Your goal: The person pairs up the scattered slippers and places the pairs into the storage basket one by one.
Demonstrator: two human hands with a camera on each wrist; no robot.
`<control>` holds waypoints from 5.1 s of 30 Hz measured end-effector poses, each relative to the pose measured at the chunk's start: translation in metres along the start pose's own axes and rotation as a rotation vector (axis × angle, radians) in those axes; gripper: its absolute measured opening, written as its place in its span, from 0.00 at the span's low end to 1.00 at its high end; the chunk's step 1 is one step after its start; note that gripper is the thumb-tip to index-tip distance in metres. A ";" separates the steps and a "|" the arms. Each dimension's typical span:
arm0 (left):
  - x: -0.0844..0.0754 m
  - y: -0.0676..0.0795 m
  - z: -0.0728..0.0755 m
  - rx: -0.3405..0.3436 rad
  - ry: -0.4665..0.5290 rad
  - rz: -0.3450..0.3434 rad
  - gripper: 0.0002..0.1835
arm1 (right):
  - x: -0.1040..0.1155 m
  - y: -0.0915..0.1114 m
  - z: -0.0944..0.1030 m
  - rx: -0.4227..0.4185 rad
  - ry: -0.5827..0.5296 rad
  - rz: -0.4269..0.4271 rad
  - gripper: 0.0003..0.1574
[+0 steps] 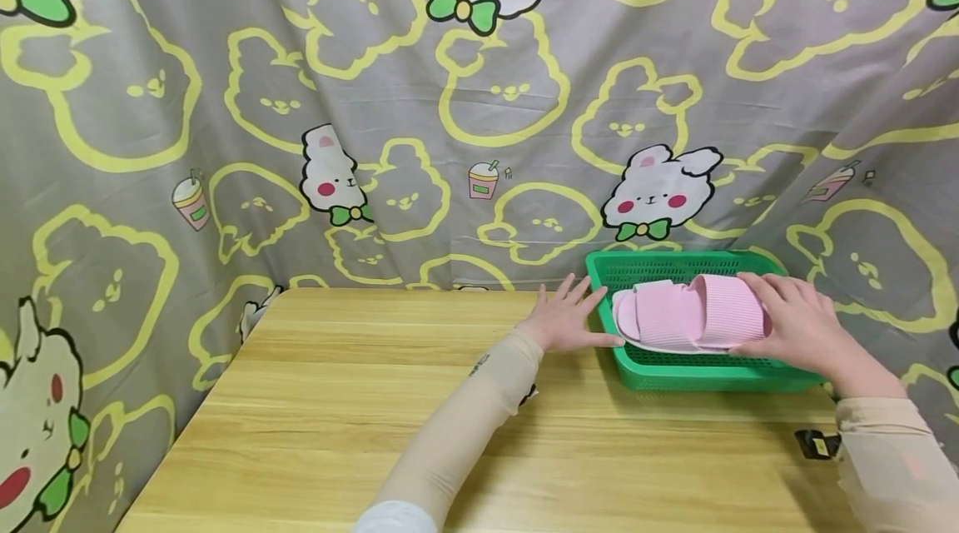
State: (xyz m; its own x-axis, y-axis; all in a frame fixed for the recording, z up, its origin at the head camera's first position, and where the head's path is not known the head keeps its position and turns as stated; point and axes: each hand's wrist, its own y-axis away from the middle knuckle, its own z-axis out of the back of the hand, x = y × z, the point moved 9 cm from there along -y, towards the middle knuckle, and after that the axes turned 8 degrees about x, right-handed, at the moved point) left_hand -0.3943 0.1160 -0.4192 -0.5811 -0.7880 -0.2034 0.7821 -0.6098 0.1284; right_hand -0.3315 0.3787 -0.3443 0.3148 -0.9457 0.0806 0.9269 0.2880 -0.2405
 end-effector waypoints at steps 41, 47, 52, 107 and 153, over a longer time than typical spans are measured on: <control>-0.006 -0.010 -0.006 0.031 0.039 0.033 0.48 | -0.004 -0.004 -0.032 0.061 0.019 0.020 0.72; -0.005 -0.011 -0.007 0.038 0.046 0.030 0.48 | -0.006 -0.004 -0.033 0.077 0.023 0.015 0.71; -0.006 -0.011 -0.007 0.032 0.051 0.029 0.48 | -0.007 -0.005 -0.035 0.114 0.028 0.003 0.70; -0.006 -0.009 -0.007 0.020 0.085 0.019 0.48 | 0.006 -0.015 -0.039 0.225 -0.106 -0.028 0.70; -0.004 -0.012 -0.012 0.018 0.096 0.022 0.47 | -0.007 -0.001 -0.044 0.072 -0.240 -0.033 0.48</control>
State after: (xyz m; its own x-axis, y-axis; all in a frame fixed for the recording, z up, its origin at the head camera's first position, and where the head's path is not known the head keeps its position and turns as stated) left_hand -0.3983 0.1278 -0.4317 -0.5386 -0.7902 -0.2922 0.7900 -0.5943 0.1510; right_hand -0.3434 0.3788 -0.3869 0.3157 -0.8945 0.3165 0.9469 0.2756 -0.1656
